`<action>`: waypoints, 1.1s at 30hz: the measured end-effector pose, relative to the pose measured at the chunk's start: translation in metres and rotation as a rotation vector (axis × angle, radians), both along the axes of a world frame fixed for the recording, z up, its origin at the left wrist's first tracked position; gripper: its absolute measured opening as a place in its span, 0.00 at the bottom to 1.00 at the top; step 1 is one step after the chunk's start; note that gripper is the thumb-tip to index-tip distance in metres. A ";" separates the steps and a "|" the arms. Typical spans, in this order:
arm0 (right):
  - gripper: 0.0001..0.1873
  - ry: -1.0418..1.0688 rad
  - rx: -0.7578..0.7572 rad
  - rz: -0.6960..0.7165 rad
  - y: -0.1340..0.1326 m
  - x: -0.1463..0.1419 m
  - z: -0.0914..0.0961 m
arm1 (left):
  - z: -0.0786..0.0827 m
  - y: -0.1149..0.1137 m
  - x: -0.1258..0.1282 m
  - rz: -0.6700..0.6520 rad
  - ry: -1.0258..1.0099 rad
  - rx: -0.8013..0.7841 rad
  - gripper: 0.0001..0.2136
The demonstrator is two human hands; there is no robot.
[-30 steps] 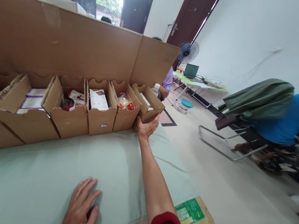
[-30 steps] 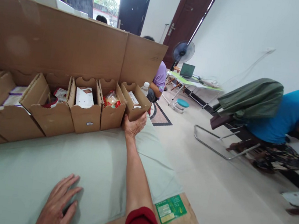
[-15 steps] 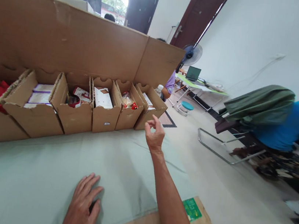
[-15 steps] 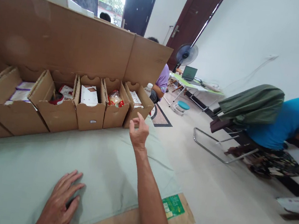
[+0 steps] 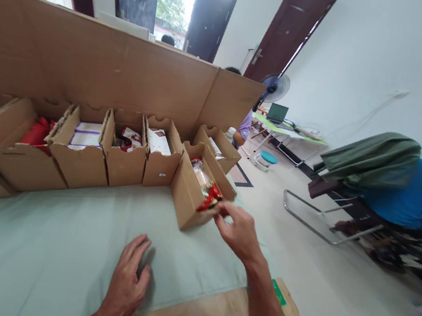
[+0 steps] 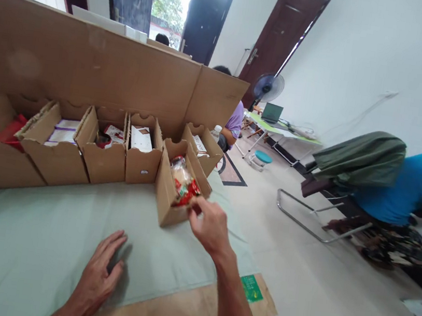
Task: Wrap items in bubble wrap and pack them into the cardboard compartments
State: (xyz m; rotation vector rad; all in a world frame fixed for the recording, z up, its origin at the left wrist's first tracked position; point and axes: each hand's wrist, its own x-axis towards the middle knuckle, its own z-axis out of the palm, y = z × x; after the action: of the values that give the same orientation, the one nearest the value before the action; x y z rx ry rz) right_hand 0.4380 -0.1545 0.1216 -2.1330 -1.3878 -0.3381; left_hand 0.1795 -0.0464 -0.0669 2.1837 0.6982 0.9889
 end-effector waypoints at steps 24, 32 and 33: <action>0.19 0.788 0.137 0.069 -0.040 -0.076 -0.096 | 0.068 0.005 -0.041 0.148 -0.258 -0.852 0.34; 0.24 0.860 0.131 0.376 0.110 -0.070 -0.093 | 0.089 0.094 -0.050 0.371 -0.417 -0.636 0.29; 0.24 0.860 0.140 0.382 0.121 -0.072 -0.093 | 0.089 0.103 -0.048 0.381 -0.432 -0.621 0.29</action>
State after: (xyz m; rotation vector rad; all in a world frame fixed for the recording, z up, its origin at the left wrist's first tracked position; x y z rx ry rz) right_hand 0.3659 -0.0331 0.0286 -1.5343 -1.1434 0.5571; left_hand 0.1315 0.0569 0.0219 1.2758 1.0573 1.1842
